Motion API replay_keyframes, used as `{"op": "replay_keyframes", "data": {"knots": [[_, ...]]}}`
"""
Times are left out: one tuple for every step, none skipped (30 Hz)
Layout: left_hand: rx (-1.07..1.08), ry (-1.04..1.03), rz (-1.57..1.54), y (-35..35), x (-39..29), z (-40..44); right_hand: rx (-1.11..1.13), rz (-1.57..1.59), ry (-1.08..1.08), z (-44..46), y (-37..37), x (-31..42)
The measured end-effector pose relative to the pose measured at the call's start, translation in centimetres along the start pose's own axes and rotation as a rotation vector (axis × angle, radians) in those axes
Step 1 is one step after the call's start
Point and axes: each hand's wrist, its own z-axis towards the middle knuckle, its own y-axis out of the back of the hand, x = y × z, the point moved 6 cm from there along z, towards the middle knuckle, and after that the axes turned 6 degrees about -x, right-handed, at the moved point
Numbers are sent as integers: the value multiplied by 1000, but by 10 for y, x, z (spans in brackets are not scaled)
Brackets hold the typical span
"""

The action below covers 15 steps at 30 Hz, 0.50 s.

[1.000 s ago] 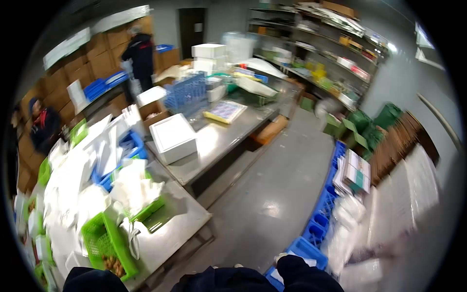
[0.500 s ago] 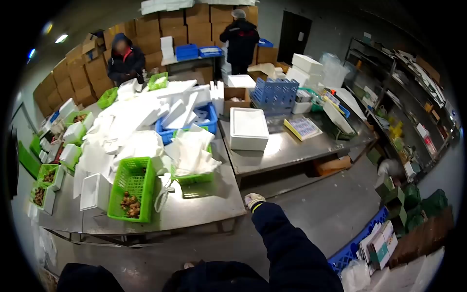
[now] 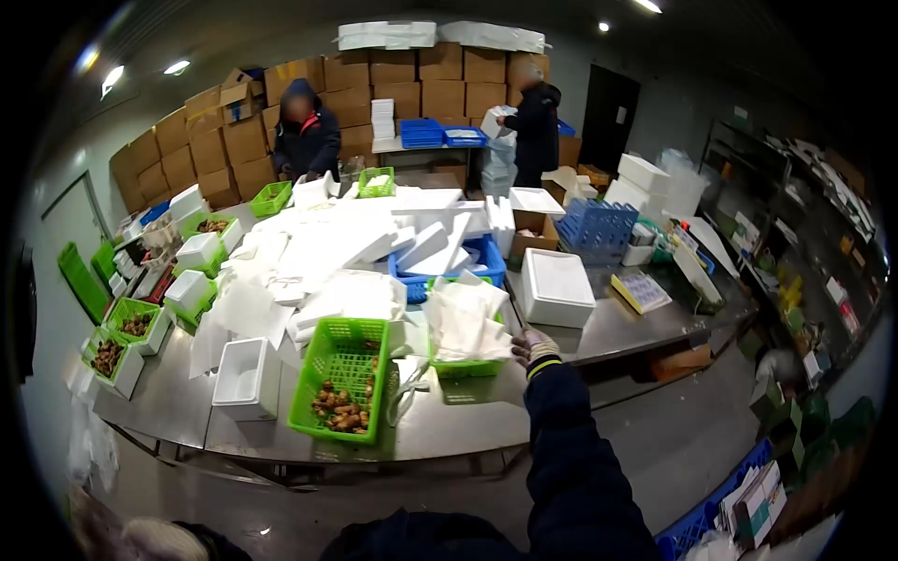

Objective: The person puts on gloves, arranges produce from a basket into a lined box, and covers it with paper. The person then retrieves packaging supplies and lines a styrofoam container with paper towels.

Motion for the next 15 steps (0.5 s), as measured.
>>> {"op": "replay_keyframes", "data": {"knots": [[230,30,-116,-17,9,-33,-16,21,16,-13,-5,12],[460,64,-238,-36,14,-72,26,134,114,-31,-11,21],[509,309,-407,-54,11,-106,-5,97,105,-33,-20,28],[509,566,-565,-71,8,-142,-39,59,98,-31,-26,36],[677,663,-511,-82,4,-172,25,93,71,-21,-33,39],[768,788,-569,-91,-4,-201,25,80,79,-25,-42,44],[857,913,-628,-98,-14,-228,58,75,117,-30,-52,53],[938,833,-645,-103,-26,-243,91,75,152,-37,-62,61],[1016,747,-666,-111,-38,-258,91,-26,191,-42,-72,70],[1070,703,-735,-115,-51,-280,59,-58,149,-62,-87,83],[1137,704,-758,-117,-64,-296,111,-74,168,-60,-95,91],[1205,702,-781,-120,-78,-310,165,-88,187,-57,-103,98],[1224,652,-803,-123,-92,-322,142,-81,234,-60,-110,107],[1243,604,-820,-124,-105,-335,154,-104,255,-46,-117,115],[1264,577,-810,-125,-116,-350,167,-108,247,-31,-120,124]]}}
